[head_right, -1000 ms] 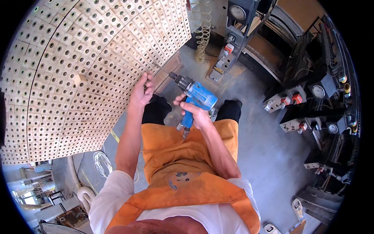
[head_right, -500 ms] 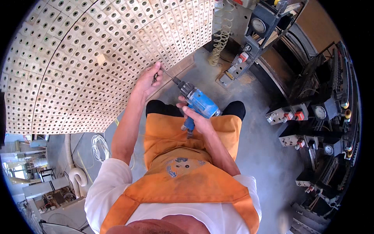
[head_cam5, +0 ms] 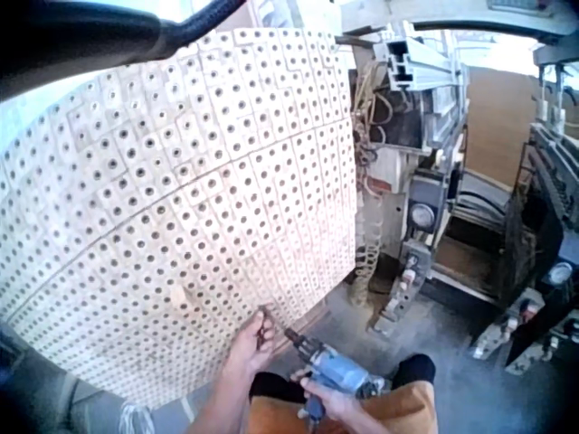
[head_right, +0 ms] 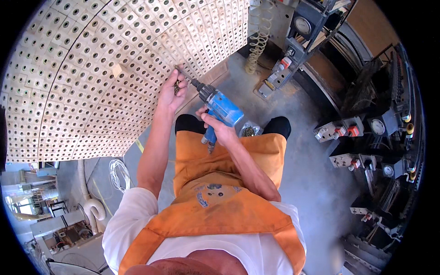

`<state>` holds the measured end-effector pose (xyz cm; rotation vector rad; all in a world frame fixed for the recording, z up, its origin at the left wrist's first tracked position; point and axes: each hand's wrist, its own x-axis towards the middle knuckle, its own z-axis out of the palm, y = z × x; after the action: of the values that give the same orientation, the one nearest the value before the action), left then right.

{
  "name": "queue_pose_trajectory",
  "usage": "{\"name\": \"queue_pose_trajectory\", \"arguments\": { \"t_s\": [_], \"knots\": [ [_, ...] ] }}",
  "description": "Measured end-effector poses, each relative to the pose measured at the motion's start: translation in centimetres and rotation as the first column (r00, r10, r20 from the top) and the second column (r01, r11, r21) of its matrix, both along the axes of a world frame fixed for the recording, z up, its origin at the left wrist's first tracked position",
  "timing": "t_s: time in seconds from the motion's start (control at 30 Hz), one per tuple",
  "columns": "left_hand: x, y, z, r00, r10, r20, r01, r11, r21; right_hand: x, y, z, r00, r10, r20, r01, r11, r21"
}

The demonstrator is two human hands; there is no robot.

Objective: The person uses a blue pneumatic drill to drive screws into a large, curved wooden board with a grid of pre-drilled holes. They repeatedly pick up screws from a plastic bag on the floor and insert them into the board, securing them with the drill.

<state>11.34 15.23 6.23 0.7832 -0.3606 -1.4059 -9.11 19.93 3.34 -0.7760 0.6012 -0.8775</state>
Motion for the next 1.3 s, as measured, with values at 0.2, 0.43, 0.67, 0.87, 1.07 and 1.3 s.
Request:
{"name": "queue_pose_trajectory", "arguments": {
  "t_s": [0.2,0.43,0.67,0.87,1.07,1.3],
  "knots": [
    [0.2,-0.3,0.0,1.000,-0.009,-0.018,0.009,1.000,0.000,0.6,0.6,0.3,0.996,-0.062,0.062,0.059,0.996,0.061],
    [-0.1,1.1,-0.6,0.999,-0.046,-0.007,0.046,0.998,0.039,1.4,0.2,1.5,0.996,-0.040,-0.082,0.034,0.997,-0.064],
    [-0.3,5.1,-3.7,0.997,-0.081,-0.010,0.082,0.982,0.168,1.6,0.2,1.2,0.994,-0.069,-0.087,0.061,0.994,-0.086],
    [-0.5,5.3,-3.6,0.994,-0.095,-0.049,0.101,0.987,0.129,1.6,0.1,0.9,0.998,-0.041,-0.042,0.039,0.999,-0.032],
    [0.8,2.4,0.4,0.999,-0.002,0.039,0.001,1.000,0.017,-1.3,1.7,0.5,1.000,-0.027,0.000,0.027,0.999,-0.018],
    [0.6,0.2,1.6,0.965,-0.143,0.222,0.130,0.989,0.074,-3.7,0.8,0.3,0.992,0.002,0.129,-0.009,0.999,0.052]
  ]
}}
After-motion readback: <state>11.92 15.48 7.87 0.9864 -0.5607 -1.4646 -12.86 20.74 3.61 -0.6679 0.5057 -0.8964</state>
